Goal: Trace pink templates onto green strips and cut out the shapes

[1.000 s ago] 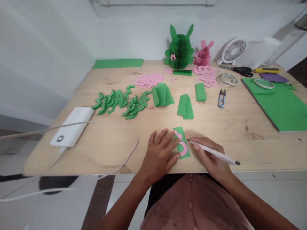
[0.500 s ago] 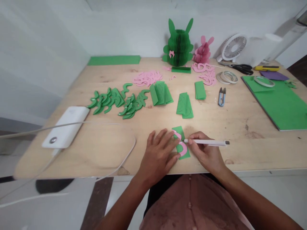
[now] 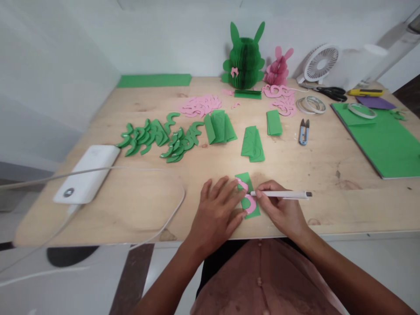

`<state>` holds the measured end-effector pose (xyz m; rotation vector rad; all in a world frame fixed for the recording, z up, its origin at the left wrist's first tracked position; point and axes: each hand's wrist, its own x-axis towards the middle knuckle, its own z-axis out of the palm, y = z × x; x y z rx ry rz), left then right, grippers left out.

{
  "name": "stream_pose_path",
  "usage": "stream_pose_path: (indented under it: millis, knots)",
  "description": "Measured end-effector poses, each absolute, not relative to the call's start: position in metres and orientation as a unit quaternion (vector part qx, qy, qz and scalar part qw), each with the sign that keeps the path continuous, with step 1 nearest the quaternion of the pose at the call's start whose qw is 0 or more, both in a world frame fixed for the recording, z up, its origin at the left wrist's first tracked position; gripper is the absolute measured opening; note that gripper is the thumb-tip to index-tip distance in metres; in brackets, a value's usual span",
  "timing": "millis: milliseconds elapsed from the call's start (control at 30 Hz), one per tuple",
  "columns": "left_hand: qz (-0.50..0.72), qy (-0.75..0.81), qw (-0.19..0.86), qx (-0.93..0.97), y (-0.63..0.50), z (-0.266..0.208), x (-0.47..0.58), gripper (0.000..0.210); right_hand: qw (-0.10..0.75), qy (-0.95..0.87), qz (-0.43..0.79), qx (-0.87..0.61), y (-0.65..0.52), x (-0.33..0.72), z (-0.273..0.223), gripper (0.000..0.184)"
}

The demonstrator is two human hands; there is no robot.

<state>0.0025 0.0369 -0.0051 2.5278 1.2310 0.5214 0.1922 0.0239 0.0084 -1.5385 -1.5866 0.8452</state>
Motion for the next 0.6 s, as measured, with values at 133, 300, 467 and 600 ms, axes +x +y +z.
stream_pose_path:
  millis: [133, 300, 467, 600]
  knots:
    - [0.180, 0.427, 0.142, 0.875, 0.0368, -0.0058, 0.0024, 0.038, 0.372, -0.621, 0.327, -0.607, 0.0246, 0.1918, 0.0095, 0.013]
    - [0.183, 0.424, 0.136, 0.876, 0.0364, -0.0061, 0.0023, 0.038, 0.375, -0.627, 0.328, -0.599, 0.0253, 0.1926, 0.0087, 0.012]
    - [0.186, 0.423, 0.141, 0.875, 0.0366, -0.0063, 0.0021, 0.038, 0.369, -0.628, 0.330, -0.601, 0.0256, 0.1928, 0.0085, 0.011]
    - [0.184, 0.423, 0.142, 0.876, 0.0368, -0.0069, 0.0019, 0.038, 0.368, -0.629, 0.328, -0.601, 0.0261, 0.1927, 0.0084, 0.012]
